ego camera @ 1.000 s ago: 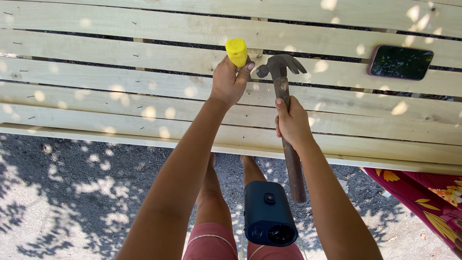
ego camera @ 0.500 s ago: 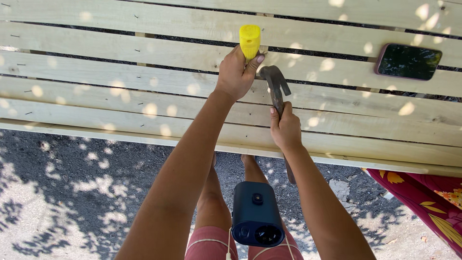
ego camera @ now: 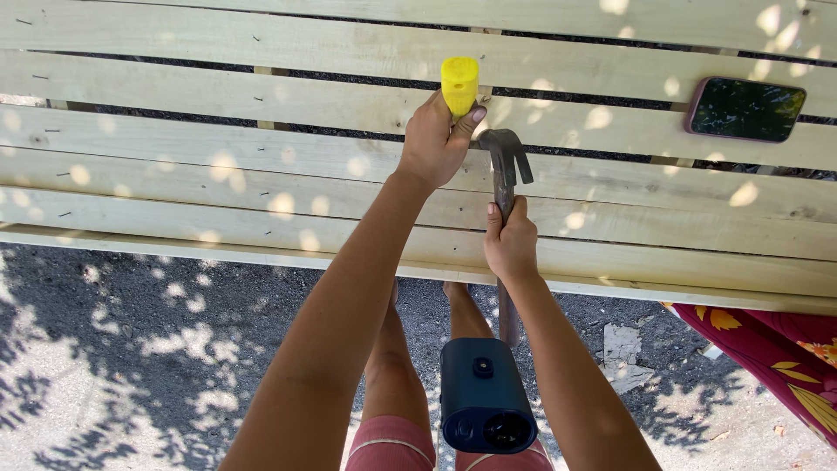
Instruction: The person hammers nails into a slatted wooden frame laid across supports outdoors, pressing boards steady by hand. They use a yellow-handled chisel-like tool to pry and adjust nails, then resume hammering with a claw hammer, working along different slats of the structure.
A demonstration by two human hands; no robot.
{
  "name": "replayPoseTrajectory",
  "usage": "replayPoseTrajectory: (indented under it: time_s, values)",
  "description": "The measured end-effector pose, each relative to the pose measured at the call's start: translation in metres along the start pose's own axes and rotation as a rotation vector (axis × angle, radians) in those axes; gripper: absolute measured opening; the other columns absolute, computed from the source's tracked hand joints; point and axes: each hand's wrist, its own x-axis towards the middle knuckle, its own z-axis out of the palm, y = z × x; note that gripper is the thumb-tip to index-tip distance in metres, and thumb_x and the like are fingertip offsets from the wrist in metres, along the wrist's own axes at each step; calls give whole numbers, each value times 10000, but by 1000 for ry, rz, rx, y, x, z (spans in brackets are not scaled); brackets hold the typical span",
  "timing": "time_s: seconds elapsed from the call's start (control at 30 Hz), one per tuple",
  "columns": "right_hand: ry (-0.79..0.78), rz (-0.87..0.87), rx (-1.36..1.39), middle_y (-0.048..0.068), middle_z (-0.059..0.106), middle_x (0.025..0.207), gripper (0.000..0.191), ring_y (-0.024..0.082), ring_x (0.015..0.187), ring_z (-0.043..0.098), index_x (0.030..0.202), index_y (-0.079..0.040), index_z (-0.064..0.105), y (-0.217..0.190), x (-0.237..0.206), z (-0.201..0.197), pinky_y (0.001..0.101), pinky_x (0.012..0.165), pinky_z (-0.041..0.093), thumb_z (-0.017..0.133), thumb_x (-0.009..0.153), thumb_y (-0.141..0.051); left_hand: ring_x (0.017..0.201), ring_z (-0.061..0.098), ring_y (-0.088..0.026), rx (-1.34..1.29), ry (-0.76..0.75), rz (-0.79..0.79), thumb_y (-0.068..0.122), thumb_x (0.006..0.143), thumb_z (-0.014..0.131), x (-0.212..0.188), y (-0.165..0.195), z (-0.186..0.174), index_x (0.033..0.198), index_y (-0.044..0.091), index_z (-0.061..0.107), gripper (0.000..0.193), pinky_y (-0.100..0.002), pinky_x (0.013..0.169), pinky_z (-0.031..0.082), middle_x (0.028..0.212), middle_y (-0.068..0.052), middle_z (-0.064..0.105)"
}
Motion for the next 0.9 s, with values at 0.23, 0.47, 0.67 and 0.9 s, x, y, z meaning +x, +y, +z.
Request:
replayPoseTrajectory:
  time_s: [0.23,0.47,0.67,0.9]
  values:
    - [23,-45,32,186,653,686,279,396,611,681,1097,-8,505,9,-3,0,455,538,515,571,1064,-277,789,678,-322,-114,5,0,322,1034,628,-3,-7,-6,1024,73,625,249,-415,728,536,876,-113,689]
    - [53,-71,41,183,661,710,292,398,628,683,1121,-1,504,17,-4,9,458,545,515,566,1076,-283,847,668,-335,-53,-22,55,320,1040,633,0,-7,-3,1052,58,618,263,-427,744,529,965,-129,685]
    - [2,2,25,155,647,676,288,333,580,686,1109,-14,497,17,-4,14,432,539,522,556,1080,-294,854,671,-332,-61,-49,36,352,1027,606,-6,0,-4,1147,74,626,304,-429,748,536,1015,-123,682]
    - [32,-8,98,142,652,681,286,300,588,692,1055,-22,530,12,-3,9,391,566,527,563,1075,-305,850,658,-346,-14,-57,-19,350,1038,614,-2,-4,-3,1113,63,609,297,-435,748,524,997,-120,687]
